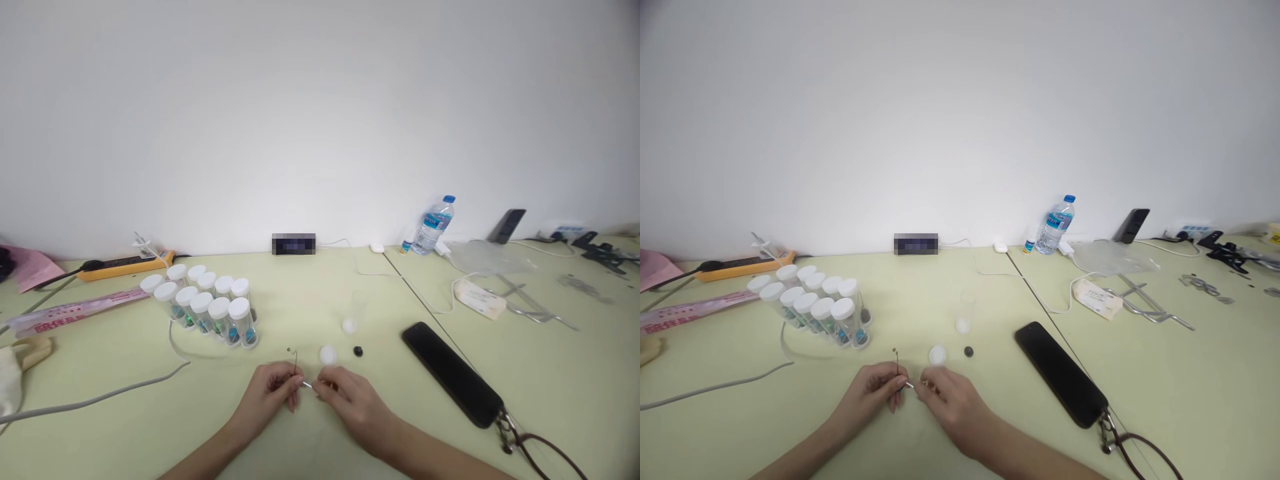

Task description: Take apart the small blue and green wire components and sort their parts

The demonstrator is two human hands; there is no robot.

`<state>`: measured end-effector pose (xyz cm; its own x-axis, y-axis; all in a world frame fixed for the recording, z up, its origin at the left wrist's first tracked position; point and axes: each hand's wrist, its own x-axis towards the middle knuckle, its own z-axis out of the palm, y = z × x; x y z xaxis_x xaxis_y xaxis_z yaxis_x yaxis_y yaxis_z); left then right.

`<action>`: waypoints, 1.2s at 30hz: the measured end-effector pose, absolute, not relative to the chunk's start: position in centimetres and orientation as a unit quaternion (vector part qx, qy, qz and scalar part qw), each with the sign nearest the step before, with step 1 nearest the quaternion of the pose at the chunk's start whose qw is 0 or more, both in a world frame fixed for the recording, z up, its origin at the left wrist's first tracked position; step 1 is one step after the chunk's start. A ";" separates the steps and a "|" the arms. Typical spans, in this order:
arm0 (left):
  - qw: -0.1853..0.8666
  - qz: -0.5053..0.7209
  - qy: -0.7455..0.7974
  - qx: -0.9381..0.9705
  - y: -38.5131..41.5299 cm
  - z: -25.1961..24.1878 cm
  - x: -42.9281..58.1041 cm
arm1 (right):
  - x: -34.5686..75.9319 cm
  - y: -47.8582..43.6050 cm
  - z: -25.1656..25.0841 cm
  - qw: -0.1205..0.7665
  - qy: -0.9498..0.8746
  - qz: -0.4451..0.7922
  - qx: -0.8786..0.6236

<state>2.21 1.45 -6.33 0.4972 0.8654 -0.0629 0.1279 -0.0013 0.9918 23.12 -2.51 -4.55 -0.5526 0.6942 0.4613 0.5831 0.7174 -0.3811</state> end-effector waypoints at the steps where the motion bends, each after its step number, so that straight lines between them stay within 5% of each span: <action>1: 0.592 0.311 0.393 0.632 1.5 -6.4 2.2 | 23.3 -2.6 -4.4 0.296 -0.883 0.086 -0.353; 7: 0.585 0.314 0.390 0.638 1.0 -6.3 2.3 | 23.8 -3.1 -4.5 0.319 -0.870 0.124 -0.356; 15: 0.497 0.303 0.405 0.706 0.4 -4.9 2.5 | 22.1 -2.9 -6.6 0.348 -0.594 0.575 -0.442; 23: 0.566 0.313 0.408 0.645 1.0 -5.7 2.4 | 22.7 -3.2 -4.9 0.345 -0.793 0.287 -0.413; 31: 0.539 0.310 0.390 0.680 0.5 -5.6 2.4 | 22.1 -2.8 -6.1 0.358 -0.638 0.522 -0.438; 36: 0.568 0.318 0.402 0.643 1.0 -6.1 2.4 | 22.7 -2.7 -5.1 0.327 -0.796 0.235 -0.453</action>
